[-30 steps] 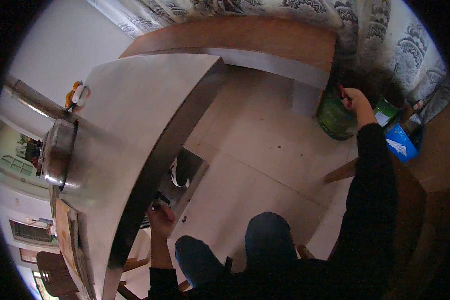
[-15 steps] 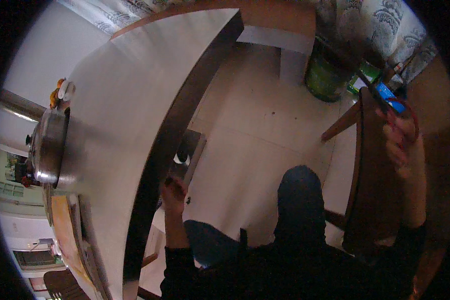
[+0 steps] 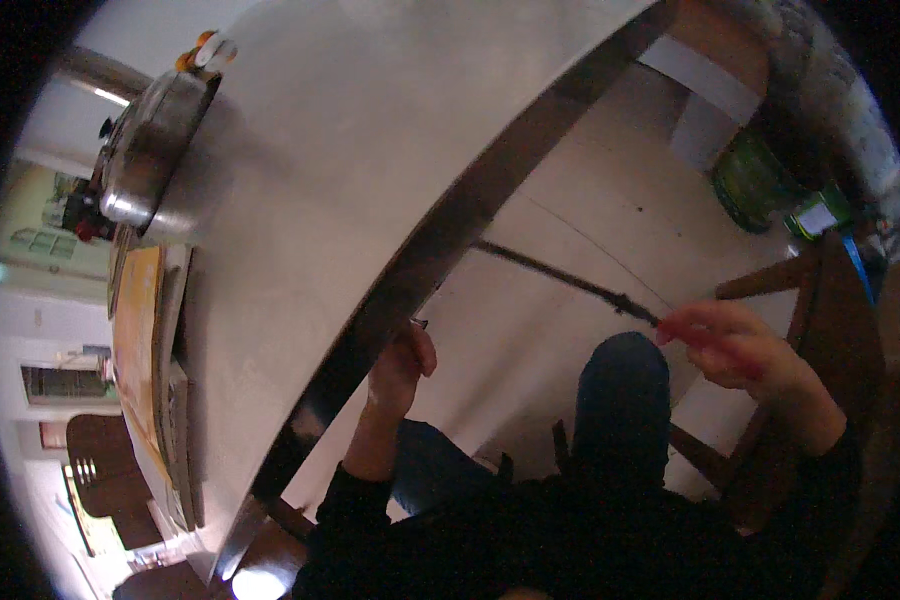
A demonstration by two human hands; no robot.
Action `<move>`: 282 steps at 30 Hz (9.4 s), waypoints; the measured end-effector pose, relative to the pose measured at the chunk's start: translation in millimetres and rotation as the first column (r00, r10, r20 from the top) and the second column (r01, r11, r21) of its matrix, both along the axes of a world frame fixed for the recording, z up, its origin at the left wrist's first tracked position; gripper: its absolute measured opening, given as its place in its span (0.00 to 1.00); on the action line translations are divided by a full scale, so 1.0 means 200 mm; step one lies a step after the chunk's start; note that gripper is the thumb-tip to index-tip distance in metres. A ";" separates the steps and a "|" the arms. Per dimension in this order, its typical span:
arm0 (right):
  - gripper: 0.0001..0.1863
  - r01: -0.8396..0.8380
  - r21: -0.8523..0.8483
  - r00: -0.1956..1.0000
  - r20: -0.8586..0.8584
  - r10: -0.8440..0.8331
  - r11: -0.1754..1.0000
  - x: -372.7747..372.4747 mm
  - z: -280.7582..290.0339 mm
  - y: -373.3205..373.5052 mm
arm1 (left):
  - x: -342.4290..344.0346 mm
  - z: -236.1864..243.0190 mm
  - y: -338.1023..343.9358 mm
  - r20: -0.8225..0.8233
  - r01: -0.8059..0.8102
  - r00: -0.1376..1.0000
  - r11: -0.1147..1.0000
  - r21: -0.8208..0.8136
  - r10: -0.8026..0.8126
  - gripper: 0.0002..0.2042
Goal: The person moves a portable gas heater from the floor to a table, then uses a screwdriver to remove screws from the heater's casing. The person continues to unscrew multiple fasteners to access the internal components.
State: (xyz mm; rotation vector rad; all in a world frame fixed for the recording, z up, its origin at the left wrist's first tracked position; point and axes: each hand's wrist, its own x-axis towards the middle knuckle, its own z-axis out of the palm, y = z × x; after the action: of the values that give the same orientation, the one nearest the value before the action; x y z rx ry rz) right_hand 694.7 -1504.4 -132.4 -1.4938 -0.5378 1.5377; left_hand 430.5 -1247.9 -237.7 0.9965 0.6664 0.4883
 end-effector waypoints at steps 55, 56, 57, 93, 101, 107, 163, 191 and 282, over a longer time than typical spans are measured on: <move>0.18 0.013 0.585 0.968 0.195 -0.156 0.811 -0.95 -1.03 1.02 | -0.45 -0.10 -0.24 0.019 -0.367 0.927 0.896 0.252 0.374 0.24; 0.20 -0.018 0.585 0.943 0.278 -0.180 0.811 -0.92 -1.04 1.08 | -0.45 -0.09 -0.25 -0.007 -0.381 0.919 0.891 0.246 0.394 0.24; 0.22 -0.057 0.568 0.913 0.363 -0.188 0.821 -0.88 -1.06 1.15 | -0.44 -0.09 -0.25 -0.012 -0.388 0.916 0.896 0.214 0.400 0.25; 0.07 0.107 0.623 0.880 0.303 -0.366 0.774 -0.96 -1.87 1.96 | -0.27 -0.21 -0.25 -0.046 -0.442 0.864 0.800 0.405 0.501 0.26; 0.06 -0.139 0.593 0.619 0.677 -0.398 0.793 -1.02 -2.01 1.85 | -0.31 -0.25 -0.22 0.053 -0.402 0.910 0.846 0.351 0.410 0.25; 0.05 -0.334 0.373 0.373 0.896 -0.242 0.866 -0.99 -1.92 1.79 | -0.31 -0.23 -0.23 -0.029 -0.402 0.897 0.840 0.365 0.441 0.25; 0.21 -0.272 -0.167 -0.962 0.021 -0.272 0.948 -0.88 -1.70 1.87 | -0.37 -0.20 -0.25 -0.061 -0.396 0.903 0.879 0.266 0.425 0.27; 0.09 -0.384 0.253 -0.842 0.300 -0.449 0.888 -0.98 -1.86 2.11 | -0.41 -0.19 -0.26 -0.094 -0.453 0.870 0.860 0.235 0.484 0.27; 0.16 -0.194 0.655 0.894 0.425 -0.144 0.731 -0.72 -1.10 1.53 | -0.48 -0.15 -0.22 -0.094 -0.447 0.873 0.861 0.242 0.479 0.20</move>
State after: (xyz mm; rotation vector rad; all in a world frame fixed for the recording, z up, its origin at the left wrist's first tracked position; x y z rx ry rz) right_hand 551.3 -1198.7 -353.0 -1.2215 -1.2583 0.8169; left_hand 335.2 -1292.7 -267.2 1.0815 1.0182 0.9326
